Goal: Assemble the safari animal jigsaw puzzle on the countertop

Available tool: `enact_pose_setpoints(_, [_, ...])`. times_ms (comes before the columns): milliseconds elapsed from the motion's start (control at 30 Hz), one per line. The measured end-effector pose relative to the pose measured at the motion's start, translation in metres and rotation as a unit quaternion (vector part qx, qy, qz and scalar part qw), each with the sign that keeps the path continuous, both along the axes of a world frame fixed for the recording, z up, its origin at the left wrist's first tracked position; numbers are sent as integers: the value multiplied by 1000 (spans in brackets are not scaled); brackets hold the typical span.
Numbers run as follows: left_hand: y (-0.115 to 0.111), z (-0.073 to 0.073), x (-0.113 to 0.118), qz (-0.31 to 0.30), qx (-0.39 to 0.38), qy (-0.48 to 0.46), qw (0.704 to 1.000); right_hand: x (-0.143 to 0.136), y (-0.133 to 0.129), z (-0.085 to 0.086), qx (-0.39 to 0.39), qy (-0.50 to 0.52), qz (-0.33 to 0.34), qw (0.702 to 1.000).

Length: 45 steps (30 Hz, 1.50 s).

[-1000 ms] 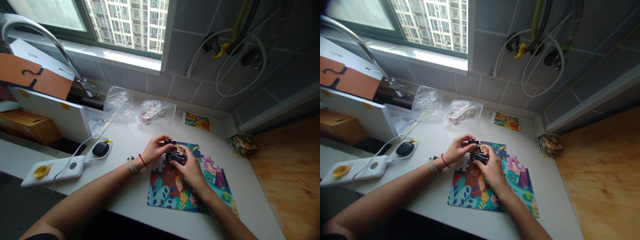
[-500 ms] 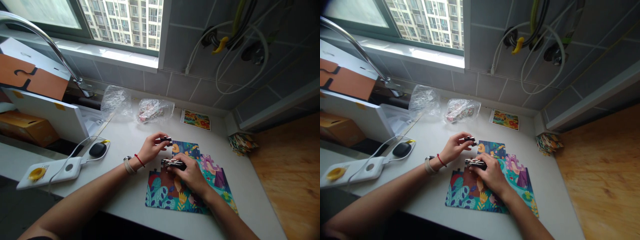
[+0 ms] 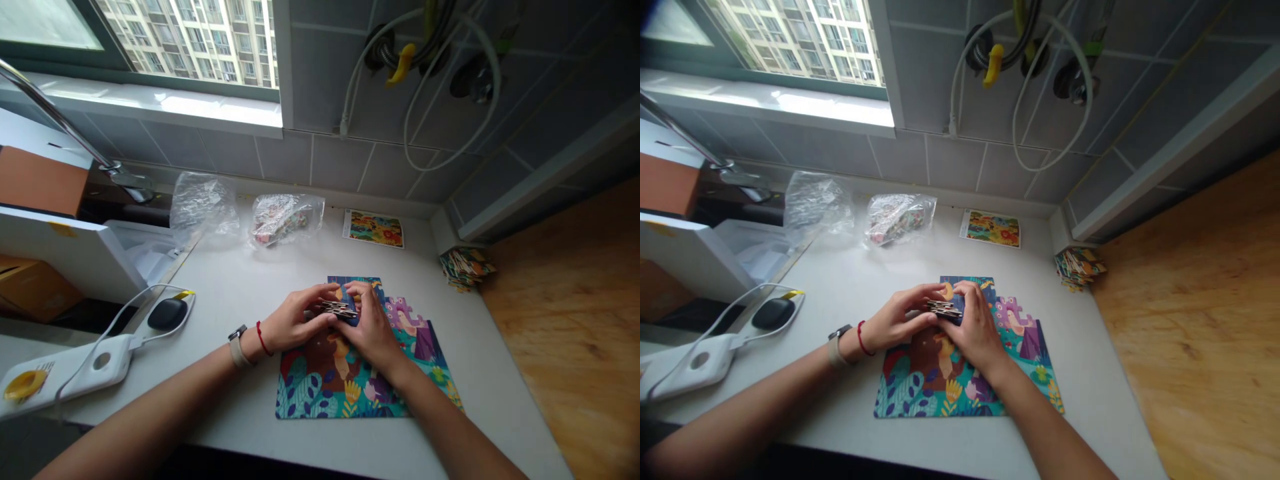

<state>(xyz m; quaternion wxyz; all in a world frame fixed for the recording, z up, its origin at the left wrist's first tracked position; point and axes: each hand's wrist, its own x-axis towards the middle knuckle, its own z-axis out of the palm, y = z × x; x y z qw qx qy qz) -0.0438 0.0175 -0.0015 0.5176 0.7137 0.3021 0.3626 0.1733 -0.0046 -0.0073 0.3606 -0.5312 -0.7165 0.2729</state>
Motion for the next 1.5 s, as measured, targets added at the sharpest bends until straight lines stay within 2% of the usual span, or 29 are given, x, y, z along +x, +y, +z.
enact_pose_setpoints(67, [-4,1,2,-35,3,-15,999,1,1,-1,-2,-12,27,1000])
enact_pose_setpoints(167, [-7,0,4,-57,29,18,998,2,2,1,-20,-34,51,998])
enact_pose_setpoints(367, [-7,-4,2,-41,60,77,994,4,3,2,-34,11,60,998])
enact_pose_setpoints(500, [-8,-1,2,-11,72,93,993,11,6,9,-17,68,77,995])
enact_pose_setpoints(600, [-3,3,1,34,91,132,986,26,11,21,-30,91,42,994])
enact_pose_setpoints(667, [4,5,1,45,114,177,977,42,15,27,-74,95,-3,993])
enact_pose_setpoints(800, [21,8,8,30,149,279,948,75,22,28,-76,140,-76,984])
enact_pose_setpoints(900, [33,21,22,-3,142,384,912,89,24,23,-69,176,-86,978])
enact_pose_setpoints(1067, [49,49,53,-54,154,553,817,86,24,16,-75,243,-102,962])
enact_pose_setpoints(1167, [54,54,63,-50,167,578,797,82,23,13,-93,265,-107,954])
enact_pose_setpoints(1267, [54,53,62,-37,174,564,806,82,23,12,-102,272,-115,950])
enact_pose_setpoints(1433, [61,55,53,-24,149,498,854,83,25,11,-89,270,-141,948])
enact_pose_setpoints(1500, [68,59,49,-38,127,464,876,83,26,11,-88,271,-145,947])
